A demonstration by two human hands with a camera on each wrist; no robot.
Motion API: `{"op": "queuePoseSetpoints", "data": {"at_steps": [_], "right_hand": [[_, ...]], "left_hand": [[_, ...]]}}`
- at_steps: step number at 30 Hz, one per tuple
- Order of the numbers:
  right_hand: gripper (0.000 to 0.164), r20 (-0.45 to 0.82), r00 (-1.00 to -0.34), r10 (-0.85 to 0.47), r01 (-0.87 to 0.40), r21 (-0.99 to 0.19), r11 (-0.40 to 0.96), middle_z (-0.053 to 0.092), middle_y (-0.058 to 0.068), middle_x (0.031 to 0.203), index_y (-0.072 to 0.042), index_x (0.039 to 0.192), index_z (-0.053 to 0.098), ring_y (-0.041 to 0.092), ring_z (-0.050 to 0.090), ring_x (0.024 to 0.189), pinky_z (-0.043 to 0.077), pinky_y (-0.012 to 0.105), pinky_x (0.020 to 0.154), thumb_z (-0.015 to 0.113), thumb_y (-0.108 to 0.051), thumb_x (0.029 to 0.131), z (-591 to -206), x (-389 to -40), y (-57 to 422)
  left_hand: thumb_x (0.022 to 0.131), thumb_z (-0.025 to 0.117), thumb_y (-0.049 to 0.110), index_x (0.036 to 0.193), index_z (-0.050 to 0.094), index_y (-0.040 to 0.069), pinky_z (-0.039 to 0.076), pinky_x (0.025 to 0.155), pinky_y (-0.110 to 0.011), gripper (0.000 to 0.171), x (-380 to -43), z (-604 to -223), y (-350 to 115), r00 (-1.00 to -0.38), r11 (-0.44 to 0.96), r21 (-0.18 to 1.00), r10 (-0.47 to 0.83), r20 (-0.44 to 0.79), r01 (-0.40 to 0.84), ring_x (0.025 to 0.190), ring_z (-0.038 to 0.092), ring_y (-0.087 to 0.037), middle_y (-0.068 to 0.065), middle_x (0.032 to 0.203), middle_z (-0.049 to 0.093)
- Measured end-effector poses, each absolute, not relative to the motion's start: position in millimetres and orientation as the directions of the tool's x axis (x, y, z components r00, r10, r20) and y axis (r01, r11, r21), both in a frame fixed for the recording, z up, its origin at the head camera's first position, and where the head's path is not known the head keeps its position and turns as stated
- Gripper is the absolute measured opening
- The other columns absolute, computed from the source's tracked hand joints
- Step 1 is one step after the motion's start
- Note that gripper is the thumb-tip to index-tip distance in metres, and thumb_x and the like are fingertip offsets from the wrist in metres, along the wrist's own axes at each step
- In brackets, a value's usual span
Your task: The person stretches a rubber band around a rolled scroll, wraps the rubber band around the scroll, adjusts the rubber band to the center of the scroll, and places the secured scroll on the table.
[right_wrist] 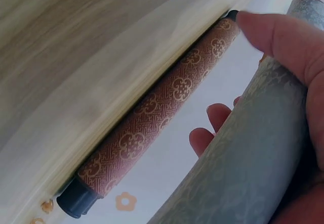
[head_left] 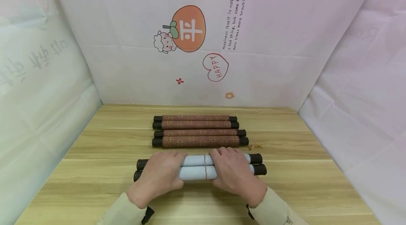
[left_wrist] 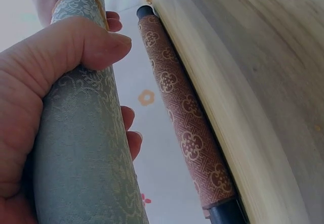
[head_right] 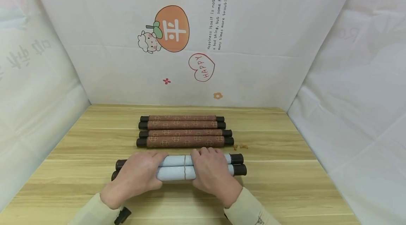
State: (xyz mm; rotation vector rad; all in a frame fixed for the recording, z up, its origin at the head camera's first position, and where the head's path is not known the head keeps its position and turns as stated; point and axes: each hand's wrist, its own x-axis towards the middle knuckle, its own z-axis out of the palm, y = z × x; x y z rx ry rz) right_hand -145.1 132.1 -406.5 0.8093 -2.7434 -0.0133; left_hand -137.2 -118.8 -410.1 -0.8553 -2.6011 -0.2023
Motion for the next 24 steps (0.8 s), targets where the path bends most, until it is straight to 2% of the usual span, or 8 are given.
{"op": "queuePoseSetpoints", "data": {"at_steps": [5, 9, 14, 24], "right_hand": [[0.058, 0.274, -0.803, -0.529, -0.517, 0.12, 0.847, 0.07, 0.006, 0.097, -0.014, 0.104, 0.062, 0.027, 0.069, 0.09, 0.058, 0.049, 0.082, 0.091, -0.044, 0.063, -410, -143, 126], [0.055, 0.321, -0.787, -0.527, -0.51, 0.142, 0.848, 0.069, 0.005, 0.093, -0.014, 0.099, 0.061, 0.025, 0.069, 0.088, 0.058, 0.047, 0.08, 0.089, -0.042, 0.061, -413, -141, 120], [0.055, 0.352, -0.78, -0.518, -0.497, 0.156, 0.854, 0.067, 0.003, 0.09, -0.015, 0.097, 0.061, 0.023, 0.068, 0.085, 0.057, 0.044, 0.077, 0.09, -0.044, 0.061, -413, -140, 115], [0.064, 0.296, -0.804, -0.515, -0.486, 0.172, 0.857, 0.067, 0.005, 0.092, -0.012, 0.102, 0.062, 0.025, 0.068, 0.087, 0.056, 0.046, 0.078, 0.09, -0.053, 0.061, -409, -137, 104]], "left_hand": [[0.053, 0.089, 0.028, 0.096, 0.067, 0.017, 0.048, 0.056, -0.032, 0.05, -137, -410, -115, -0.709, 0.789, 0.0, 0.552, 0.438, 0.614, 0.066, 0.057, -0.01, 0.007, 0.079, 0.065], [0.052, 0.088, 0.028, 0.096, 0.067, 0.016, 0.048, 0.055, -0.032, 0.05, -137, -410, -112, -0.697, 0.786, -0.018, 0.559, 0.449, 0.619, 0.065, 0.057, -0.01, 0.007, 0.078, 0.065], [0.052, 0.089, 0.03, 0.097, 0.068, 0.016, 0.049, 0.056, -0.033, 0.051, -136, -409, -111, -0.696, 0.788, -0.029, 0.559, 0.45, 0.615, 0.067, 0.059, -0.011, 0.006, 0.081, 0.066], [0.05, 0.088, 0.028, 0.092, 0.065, 0.017, 0.049, 0.056, -0.033, 0.049, -136, -409, -106, -0.675, 0.78, -0.038, 0.564, 0.476, 0.625, 0.065, 0.058, -0.011, 0.008, 0.077, 0.064]]}}
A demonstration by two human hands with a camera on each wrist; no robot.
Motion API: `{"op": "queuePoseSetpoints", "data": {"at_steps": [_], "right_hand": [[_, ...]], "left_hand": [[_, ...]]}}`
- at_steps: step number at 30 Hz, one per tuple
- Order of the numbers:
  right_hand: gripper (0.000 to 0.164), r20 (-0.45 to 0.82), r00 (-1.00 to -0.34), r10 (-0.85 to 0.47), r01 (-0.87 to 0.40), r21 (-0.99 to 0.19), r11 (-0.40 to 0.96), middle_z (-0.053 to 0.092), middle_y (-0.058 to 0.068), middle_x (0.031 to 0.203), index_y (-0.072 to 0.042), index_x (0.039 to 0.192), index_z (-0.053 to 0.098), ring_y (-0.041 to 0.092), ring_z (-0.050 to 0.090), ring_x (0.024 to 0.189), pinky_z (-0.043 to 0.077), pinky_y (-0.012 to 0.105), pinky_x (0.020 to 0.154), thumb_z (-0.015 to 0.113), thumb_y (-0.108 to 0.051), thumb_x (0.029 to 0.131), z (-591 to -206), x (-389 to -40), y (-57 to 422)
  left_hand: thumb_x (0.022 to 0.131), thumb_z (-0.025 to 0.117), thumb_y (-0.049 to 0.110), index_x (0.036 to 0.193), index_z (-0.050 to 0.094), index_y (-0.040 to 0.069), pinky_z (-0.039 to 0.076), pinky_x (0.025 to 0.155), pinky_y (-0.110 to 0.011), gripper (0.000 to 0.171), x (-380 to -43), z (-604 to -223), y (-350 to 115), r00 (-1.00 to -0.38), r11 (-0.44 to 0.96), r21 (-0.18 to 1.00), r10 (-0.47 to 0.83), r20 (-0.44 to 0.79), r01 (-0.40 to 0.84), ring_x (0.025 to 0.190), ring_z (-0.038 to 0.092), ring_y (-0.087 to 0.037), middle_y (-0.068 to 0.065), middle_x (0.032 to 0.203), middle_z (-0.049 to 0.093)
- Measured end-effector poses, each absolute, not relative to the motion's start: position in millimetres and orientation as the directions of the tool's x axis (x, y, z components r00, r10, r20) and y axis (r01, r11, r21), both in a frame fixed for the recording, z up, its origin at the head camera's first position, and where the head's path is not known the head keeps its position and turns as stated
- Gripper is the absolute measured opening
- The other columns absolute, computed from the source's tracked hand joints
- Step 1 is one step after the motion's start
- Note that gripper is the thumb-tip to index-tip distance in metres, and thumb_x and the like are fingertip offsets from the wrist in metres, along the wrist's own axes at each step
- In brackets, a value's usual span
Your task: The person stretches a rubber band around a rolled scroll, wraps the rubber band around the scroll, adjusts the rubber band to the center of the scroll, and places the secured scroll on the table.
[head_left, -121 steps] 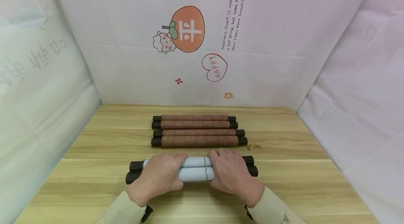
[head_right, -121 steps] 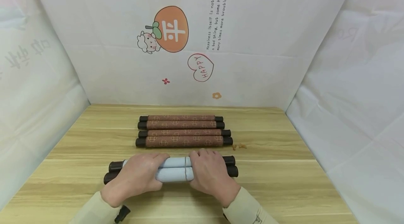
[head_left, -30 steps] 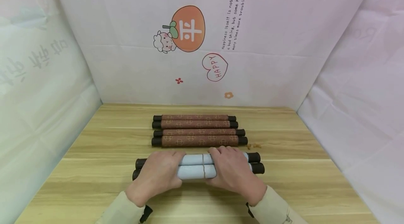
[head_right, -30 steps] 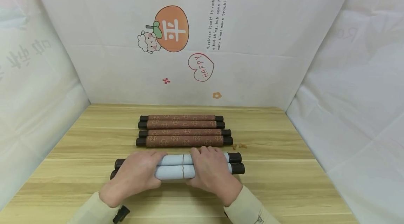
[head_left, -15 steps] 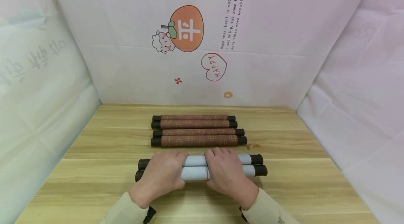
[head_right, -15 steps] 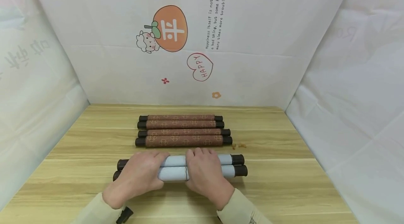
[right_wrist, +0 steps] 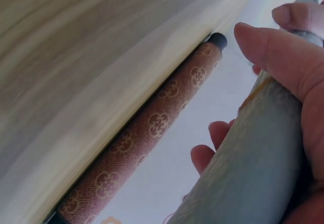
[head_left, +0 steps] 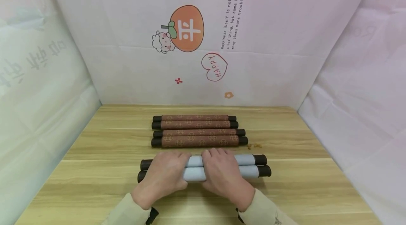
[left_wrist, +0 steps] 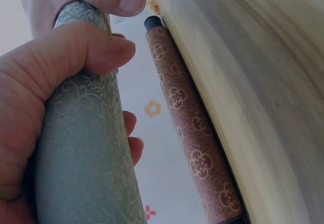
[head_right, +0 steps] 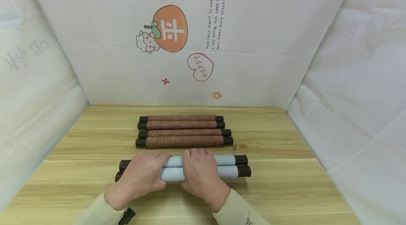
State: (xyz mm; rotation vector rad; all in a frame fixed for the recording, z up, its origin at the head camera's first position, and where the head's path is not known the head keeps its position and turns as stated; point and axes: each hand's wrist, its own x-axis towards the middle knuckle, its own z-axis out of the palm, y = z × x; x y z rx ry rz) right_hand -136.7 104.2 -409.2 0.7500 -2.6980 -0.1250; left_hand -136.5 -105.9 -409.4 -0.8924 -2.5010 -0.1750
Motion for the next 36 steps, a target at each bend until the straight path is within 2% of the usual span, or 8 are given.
{"op": "queuePoseSetpoints", "data": {"at_steps": [4, 8, 10, 14, 17, 21, 30, 36], "right_hand": [[0.065, 0.295, -0.804, -0.517, -0.488, 0.171, 0.856, 0.065, 0.004, 0.089, -0.012, 0.102, 0.061, 0.024, 0.067, 0.085, 0.056, 0.043, 0.076, 0.089, -0.056, 0.063, -410, -134, 100], [0.07, 0.278, -0.816, -0.508, -0.481, 0.163, 0.862, 0.065, 0.003, 0.089, -0.014, 0.102, 0.059, 0.023, 0.067, 0.084, 0.056, 0.041, 0.075, 0.087, -0.066, 0.065, -411, -133, 99], [0.078, 0.247, -0.825, -0.508, -0.489, 0.135, 0.862, 0.067, 0.004, 0.095, -0.013, 0.109, 0.061, 0.024, 0.068, 0.089, 0.057, 0.043, 0.079, 0.086, -0.071, 0.063, -410, -133, 100], [0.1, 0.178, -0.839, -0.514, -0.512, 0.061, 0.857, 0.071, 0.008, 0.11, -0.013, 0.131, 0.059, 0.028, 0.069, 0.101, 0.057, 0.048, 0.09, 0.084, -0.079, 0.06, -405, -135, 105], [0.11, 0.188, -0.832, -0.522, -0.526, 0.035, 0.85, 0.071, 0.007, 0.109, -0.015, 0.14, 0.056, 0.028, 0.07, 0.099, 0.057, 0.049, 0.091, 0.084, -0.081, 0.056, -402, -139, 112], [0.108, 0.243, -0.814, -0.528, -0.539, 0.026, 0.842, 0.07, 0.002, 0.098, -0.018, 0.139, 0.057, 0.023, 0.068, 0.089, 0.057, 0.047, 0.086, 0.087, -0.078, 0.055, -398, -142, 120], [0.091, 0.28, -0.79, -0.545, -0.559, 0.036, 0.828, 0.068, -0.001, 0.092, -0.026, 0.133, 0.062, 0.017, 0.064, 0.079, 0.054, 0.039, 0.071, 0.088, -0.074, 0.06, -399, -143, 122], [0.089, 0.271, -0.8, -0.535, -0.546, 0.041, 0.837, 0.068, -0.001, 0.092, -0.024, 0.131, 0.063, 0.016, 0.063, 0.079, 0.054, 0.038, 0.071, 0.087, -0.074, 0.061, -402, -142, 121]], "left_hand": [[0.05, 0.087, 0.027, 0.091, 0.065, 0.017, 0.049, 0.055, -0.033, 0.048, -135, -411, -104, -0.672, 0.775, -0.037, 0.569, 0.475, 0.63, 0.064, 0.056, -0.011, 0.007, 0.076, 0.063], [0.051, 0.087, 0.027, 0.091, 0.065, 0.016, 0.048, 0.055, -0.032, 0.047, -134, -411, -103, -0.685, 0.779, -0.029, 0.566, 0.459, 0.626, 0.065, 0.055, -0.01, 0.007, 0.077, 0.064], [0.052, 0.087, 0.028, 0.094, 0.066, 0.016, 0.049, 0.056, -0.032, 0.048, -133, -410, -103, -0.695, 0.783, -0.022, 0.564, 0.445, 0.622, 0.066, 0.056, -0.01, 0.006, 0.079, 0.064], [0.055, 0.089, 0.032, 0.099, 0.068, 0.016, 0.049, 0.057, -0.031, 0.052, -133, -409, -106, -0.709, 0.789, -0.027, 0.565, 0.422, 0.613, 0.068, 0.059, -0.01, 0.006, 0.082, 0.067], [0.056, 0.09, 0.034, 0.101, 0.069, 0.015, 0.05, 0.057, -0.031, 0.053, -135, -407, -108, -0.703, 0.792, -0.043, 0.564, 0.434, 0.609, 0.068, 0.061, -0.011, 0.005, 0.083, 0.068], [0.055, 0.09, 0.033, 0.101, 0.07, 0.015, 0.05, 0.057, -0.032, 0.053, -137, -403, -111, -0.69, 0.796, -0.058, 0.557, 0.462, 0.603, 0.069, 0.063, -0.012, 0.003, 0.085, 0.07], [0.055, 0.089, 0.033, 0.101, 0.07, 0.016, 0.048, 0.055, -0.033, 0.052, -137, -404, -113, -0.67, 0.792, -0.072, 0.558, 0.49, 0.607, 0.068, 0.064, -0.013, 0.002, 0.085, 0.071], [0.055, 0.09, 0.033, 0.1, 0.069, 0.016, 0.048, 0.057, -0.033, 0.053, -136, -406, -113, -0.677, 0.797, -0.075, 0.555, 0.484, 0.599, 0.07, 0.064, -0.014, 0.002, 0.085, 0.071]]}}
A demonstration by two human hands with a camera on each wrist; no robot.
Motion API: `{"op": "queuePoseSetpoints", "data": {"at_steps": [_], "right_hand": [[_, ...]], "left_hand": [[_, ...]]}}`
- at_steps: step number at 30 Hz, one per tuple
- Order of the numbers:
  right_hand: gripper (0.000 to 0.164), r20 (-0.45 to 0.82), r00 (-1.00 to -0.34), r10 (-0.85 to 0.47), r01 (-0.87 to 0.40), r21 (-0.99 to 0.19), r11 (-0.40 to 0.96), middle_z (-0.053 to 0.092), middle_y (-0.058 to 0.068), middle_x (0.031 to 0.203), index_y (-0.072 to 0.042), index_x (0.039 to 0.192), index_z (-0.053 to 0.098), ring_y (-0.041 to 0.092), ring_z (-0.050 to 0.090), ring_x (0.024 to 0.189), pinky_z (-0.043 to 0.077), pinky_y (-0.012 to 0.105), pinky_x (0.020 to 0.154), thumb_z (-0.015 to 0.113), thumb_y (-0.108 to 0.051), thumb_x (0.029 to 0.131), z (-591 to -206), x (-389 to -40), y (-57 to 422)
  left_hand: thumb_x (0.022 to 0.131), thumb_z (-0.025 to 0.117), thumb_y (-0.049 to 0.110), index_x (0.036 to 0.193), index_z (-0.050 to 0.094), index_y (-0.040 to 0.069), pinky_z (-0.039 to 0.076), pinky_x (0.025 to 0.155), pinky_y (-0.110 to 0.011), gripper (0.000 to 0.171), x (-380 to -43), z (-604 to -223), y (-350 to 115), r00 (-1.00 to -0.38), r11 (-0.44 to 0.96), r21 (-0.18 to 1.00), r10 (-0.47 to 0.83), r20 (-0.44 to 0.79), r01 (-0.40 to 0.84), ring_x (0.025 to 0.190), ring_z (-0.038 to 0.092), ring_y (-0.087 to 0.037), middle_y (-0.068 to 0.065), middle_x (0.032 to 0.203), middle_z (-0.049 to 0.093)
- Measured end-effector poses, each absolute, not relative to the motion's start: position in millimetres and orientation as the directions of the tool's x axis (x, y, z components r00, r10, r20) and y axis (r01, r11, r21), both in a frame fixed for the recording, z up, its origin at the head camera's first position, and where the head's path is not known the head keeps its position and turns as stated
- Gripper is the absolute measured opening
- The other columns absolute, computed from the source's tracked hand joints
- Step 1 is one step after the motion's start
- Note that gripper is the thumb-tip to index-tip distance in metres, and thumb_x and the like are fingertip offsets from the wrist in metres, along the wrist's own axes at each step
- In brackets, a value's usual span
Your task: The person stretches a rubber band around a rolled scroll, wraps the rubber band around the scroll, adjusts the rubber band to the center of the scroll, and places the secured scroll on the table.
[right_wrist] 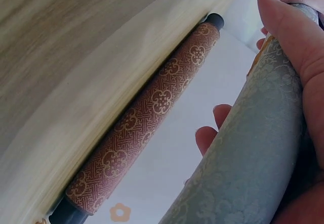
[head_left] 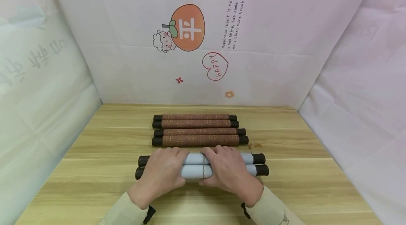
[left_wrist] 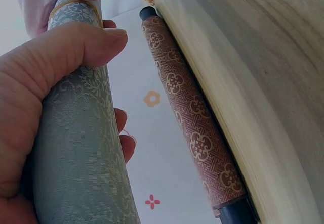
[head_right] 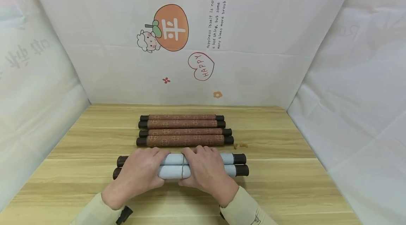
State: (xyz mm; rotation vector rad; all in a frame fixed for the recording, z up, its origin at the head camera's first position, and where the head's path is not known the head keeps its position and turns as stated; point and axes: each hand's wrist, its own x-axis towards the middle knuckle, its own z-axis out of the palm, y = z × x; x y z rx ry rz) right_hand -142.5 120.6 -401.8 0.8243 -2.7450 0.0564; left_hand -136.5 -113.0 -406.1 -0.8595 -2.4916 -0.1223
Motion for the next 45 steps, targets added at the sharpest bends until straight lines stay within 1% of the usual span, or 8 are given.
{"op": "queuePoseSetpoints", "data": {"at_steps": [9, 14, 20, 26, 31, 34, 39, 45], "right_hand": [[0.095, 0.27, -0.799, -0.537, -0.553, 0.018, 0.833, 0.07, -0.001, 0.094, -0.022, 0.133, 0.06, 0.017, 0.065, 0.081, 0.055, 0.038, 0.074, 0.089, -0.073, 0.058, -405, -143, 121], [0.092, 0.305, -0.774, -0.555, -0.57, 0.046, 0.821, 0.07, -0.001, 0.095, -0.02, 0.127, 0.063, 0.018, 0.067, 0.082, 0.055, 0.038, 0.073, 0.09, -0.072, 0.056, -406, -144, 123], [0.087, 0.333, -0.737, -0.588, -0.608, 0.053, 0.792, 0.071, -0.002, 0.095, -0.021, 0.123, 0.065, 0.017, 0.068, 0.084, 0.056, 0.039, 0.075, 0.093, -0.068, 0.055, -405, -145, 128], [0.087, 0.355, -0.722, -0.595, -0.616, 0.064, 0.785, 0.073, 0.0, 0.105, -0.021, 0.125, 0.067, 0.02, 0.07, 0.096, 0.056, 0.046, 0.094, 0.093, -0.068, 0.057, -403, -146, 130], [0.093, 0.357, -0.735, -0.577, -0.62, -0.008, 0.785, 0.07, 0.006, 0.123, -0.017, 0.135, 0.062, 0.027, 0.067, 0.114, 0.049, 0.056, 0.108, 0.09, -0.068, 0.063, -398, -141, 129], [0.078, 0.45, -0.711, -0.541, -0.628, -0.061, 0.776, 0.071, 0.007, 0.118, -0.013, 0.129, 0.065, 0.027, 0.067, 0.11, 0.053, 0.051, 0.102, 0.087, -0.063, 0.072, -394, -137, 127], [0.032, 0.62, -0.658, -0.428, -0.587, -0.065, 0.807, 0.066, -0.005, 0.08, -0.018, 0.092, 0.072, 0.018, 0.063, 0.076, 0.052, 0.038, 0.073, 0.081, -0.047, 0.085, -392, -136, 119], [0.017, 0.662, -0.65, -0.374, -0.55, -0.069, 0.832, 0.055, -0.014, 0.06, -0.024, 0.071, 0.07, 0.008, 0.046, 0.054, 0.038, 0.026, 0.054, 0.079, -0.03, 0.084, -394, -138, 111]], "left_hand": [[0.06, 0.09, 0.035, 0.11, 0.067, 0.016, 0.053, 0.065, -0.035, 0.059, -135, -406, -116, -0.721, 0.794, -0.039, 0.571, 0.394, 0.607, 0.079, 0.065, -0.013, 0.002, 0.092, 0.071], [0.063, 0.09, 0.036, 0.117, 0.068, 0.014, 0.055, 0.073, -0.037, 0.063, -134, -405, -120, -0.747, 0.788, 0.024, 0.572, 0.339, 0.615, 0.084, 0.065, -0.013, 0.002, 0.098, 0.071], [0.064, 0.09, 0.041, 0.121, 0.068, 0.013, 0.055, 0.067, -0.031, 0.067, -130, -408, -126, -0.735, 0.778, 0.039, 0.575, 0.36, 0.627, 0.083, 0.063, -0.011, 0.002, 0.099, 0.071], [0.064, 0.09, 0.038, 0.121, 0.069, 0.009, 0.057, 0.065, -0.032, 0.068, -126, -410, -125, -0.697, 0.772, 0.023, 0.56, 0.447, 0.635, 0.082, 0.067, -0.013, -0.002, 0.101, 0.074], [0.059, 0.09, 0.032, 0.117, 0.069, 0.004, 0.057, 0.06, -0.034, 0.068, -123, -411, -123, -0.671, 0.793, -0.042, 0.541, 0.507, 0.607, 0.076, 0.067, -0.016, -0.005, 0.096, 0.074], [0.056, 0.09, 0.031, 0.113, 0.069, 0.004, 0.055, 0.055, -0.033, 0.067, -123, -412, -122, -0.664, 0.813, -0.085, 0.526, 0.531, 0.576, 0.071, 0.066, -0.017, -0.005, 0.091, 0.072], [0.055, 0.092, 0.032, 0.11, 0.068, 0.004, 0.053, 0.051, -0.035, 0.065, -123, -414, -120, -0.643, 0.83, -0.11, 0.501, 0.579, 0.547, 0.067, 0.066, -0.018, -0.005, 0.088, 0.071], [0.055, 0.091, 0.027, 0.108, 0.067, 0.001, 0.05, 0.047, -0.036, 0.064, -120, -414, -114, -0.606, 0.843, -0.137, 0.478, 0.635, 0.521, 0.062, 0.065, -0.021, -0.008, 0.086, 0.071]]}}
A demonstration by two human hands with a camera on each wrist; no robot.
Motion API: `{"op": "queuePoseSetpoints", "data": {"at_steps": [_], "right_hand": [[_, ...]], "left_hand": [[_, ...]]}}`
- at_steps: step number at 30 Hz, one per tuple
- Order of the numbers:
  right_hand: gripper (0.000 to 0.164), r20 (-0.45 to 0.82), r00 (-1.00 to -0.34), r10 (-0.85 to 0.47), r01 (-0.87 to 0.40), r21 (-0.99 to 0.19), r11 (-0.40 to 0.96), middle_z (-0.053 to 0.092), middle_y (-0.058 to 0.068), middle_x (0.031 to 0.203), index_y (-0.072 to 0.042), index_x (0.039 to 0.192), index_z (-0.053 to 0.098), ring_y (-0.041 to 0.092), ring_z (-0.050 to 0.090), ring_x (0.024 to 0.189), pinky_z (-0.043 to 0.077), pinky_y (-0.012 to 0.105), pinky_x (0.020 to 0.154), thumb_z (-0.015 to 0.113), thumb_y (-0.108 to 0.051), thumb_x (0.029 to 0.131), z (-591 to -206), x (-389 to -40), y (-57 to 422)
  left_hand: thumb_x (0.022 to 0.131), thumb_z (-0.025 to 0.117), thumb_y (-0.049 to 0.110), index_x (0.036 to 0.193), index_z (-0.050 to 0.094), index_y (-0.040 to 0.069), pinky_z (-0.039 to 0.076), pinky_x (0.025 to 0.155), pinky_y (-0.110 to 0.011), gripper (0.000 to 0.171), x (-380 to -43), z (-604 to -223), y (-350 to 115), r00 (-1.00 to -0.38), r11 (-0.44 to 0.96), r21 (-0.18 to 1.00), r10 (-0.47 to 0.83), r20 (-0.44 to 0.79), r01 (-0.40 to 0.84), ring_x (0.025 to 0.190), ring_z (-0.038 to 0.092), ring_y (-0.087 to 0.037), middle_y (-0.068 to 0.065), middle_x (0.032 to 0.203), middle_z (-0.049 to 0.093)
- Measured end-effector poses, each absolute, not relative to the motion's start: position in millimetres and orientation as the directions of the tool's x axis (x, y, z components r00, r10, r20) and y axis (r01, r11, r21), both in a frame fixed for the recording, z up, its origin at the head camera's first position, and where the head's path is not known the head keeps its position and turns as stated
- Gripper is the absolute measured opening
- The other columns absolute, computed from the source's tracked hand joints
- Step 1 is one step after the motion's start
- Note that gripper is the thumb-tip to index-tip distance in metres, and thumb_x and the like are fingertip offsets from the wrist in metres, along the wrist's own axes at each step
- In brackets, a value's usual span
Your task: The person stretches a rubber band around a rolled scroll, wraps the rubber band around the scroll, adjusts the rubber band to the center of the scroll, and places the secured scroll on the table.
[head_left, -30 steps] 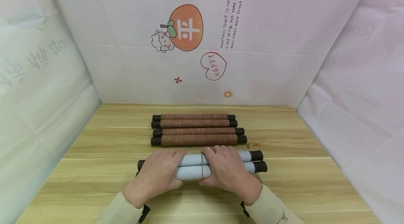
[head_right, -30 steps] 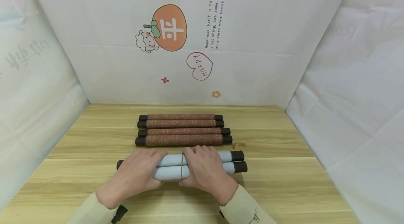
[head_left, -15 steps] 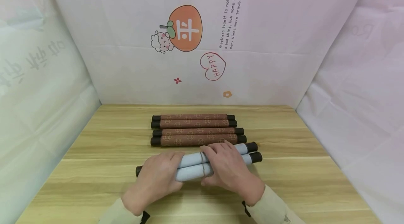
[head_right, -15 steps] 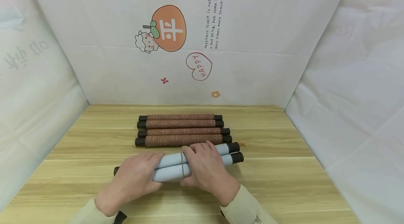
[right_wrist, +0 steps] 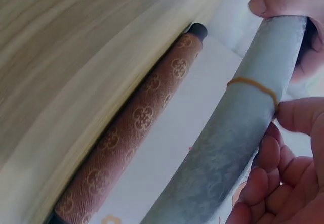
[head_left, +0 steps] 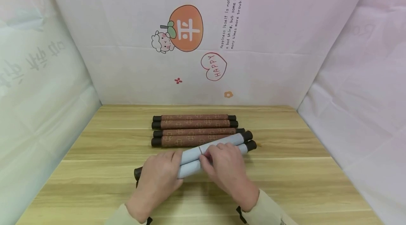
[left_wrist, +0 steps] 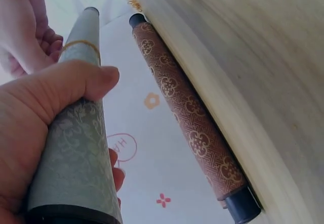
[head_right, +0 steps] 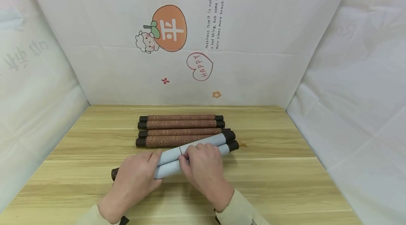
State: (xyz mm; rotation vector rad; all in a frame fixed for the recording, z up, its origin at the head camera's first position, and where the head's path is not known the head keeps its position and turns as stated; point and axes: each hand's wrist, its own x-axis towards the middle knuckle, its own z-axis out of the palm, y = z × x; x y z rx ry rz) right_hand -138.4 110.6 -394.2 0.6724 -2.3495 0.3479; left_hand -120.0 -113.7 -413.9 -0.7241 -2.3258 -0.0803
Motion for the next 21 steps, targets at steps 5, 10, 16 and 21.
{"op": "queuePoseSetpoints", "data": {"at_steps": [5, 10, 16, 21], "right_hand": [[0.015, 0.748, -0.568, -0.344, -0.572, -0.058, 0.818, 0.055, -0.01, 0.057, -0.02, 0.066, 0.066, 0.011, 0.047, 0.05, 0.035, 0.026, 0.048, 0.074, -0.018, 0.079, -391.8, -140.8, 105.8], [0.018, 0.782, -0.518, -0.346, -0.576, -0.019, 0.817, 0.053, -0.008, 0.056, -0.018, 0.064, 0.064, 0.012, 0.049, 0.049, 0.035, 0.026, 0.046, 0.075, -0.017, 0.078, -390.0, -140.9, 105.4], [0.015, 0.734, -0.575, -0.362, -0.579, -0.052, 0.814, 0.06, -0.01, 0.059, -0.019, 0.07, 0.069, 0.009, 0.051, 0.05, 0.04, 0.024, 0.048, 0.079, -0.018, 0.082, -393.5, -138.2, 108.2], [0.01, 0.697, -0.63, -0.342, -0.57, -0.117, 0.813, 0.069, -0.01, 0.069, -0.019, 0.079, 0.072, 0.012, 0.06, 0.059, 0.048, 0.03, 0.055, 0.081, -0.021, 0.084, -394.9, -137.1, 113.1]], "left_hand": [[0.053, 0.094, 0.03, 0.111, 0.069, 0.0, 0.049, 0.046, -0.037, 0.07, -118.6, -415.6, -108.1, -0.592, 0.861, -0.16, 0.455, 0.665, 0.482, 0.061, 0.066, -0.024, -0.011, 0.085, 0.071], [0.049, 0.098, 0.034, 0.115, 0.07, -0.001, 0.051, 0.048, -0.04, 0.08, -119.2, -417.7, -107.2, -0.596, 0.875, -0.136, 0.423, 0.682, 0.465, 0.064, 0.068, -0.026, -0.013, 0.084, 0.071], [0.05, 0.096, 0.032, 0.114, 0.072, -0.002, 0.052, 0.05, -0.04, 0.076, -119.8, -417.2, -108.3, -0.611, 0.874, -0.097, 0.409, 0.677, 0.477, 0.065, 0.068, -0.025, -0.013, 0.086, 0.072], [0.052, 0.092, 0.028, 0.114, 0.071, -0.002, 0.053, 0.049, -0.038, 0.072, -121.0, -416.0, -111.6, -0.627, 0.879, -0.045, 0.373, 0.683, 0.474, 0.062, 0.065, -0.023, -0.01, 0.082, 0.071]]}}
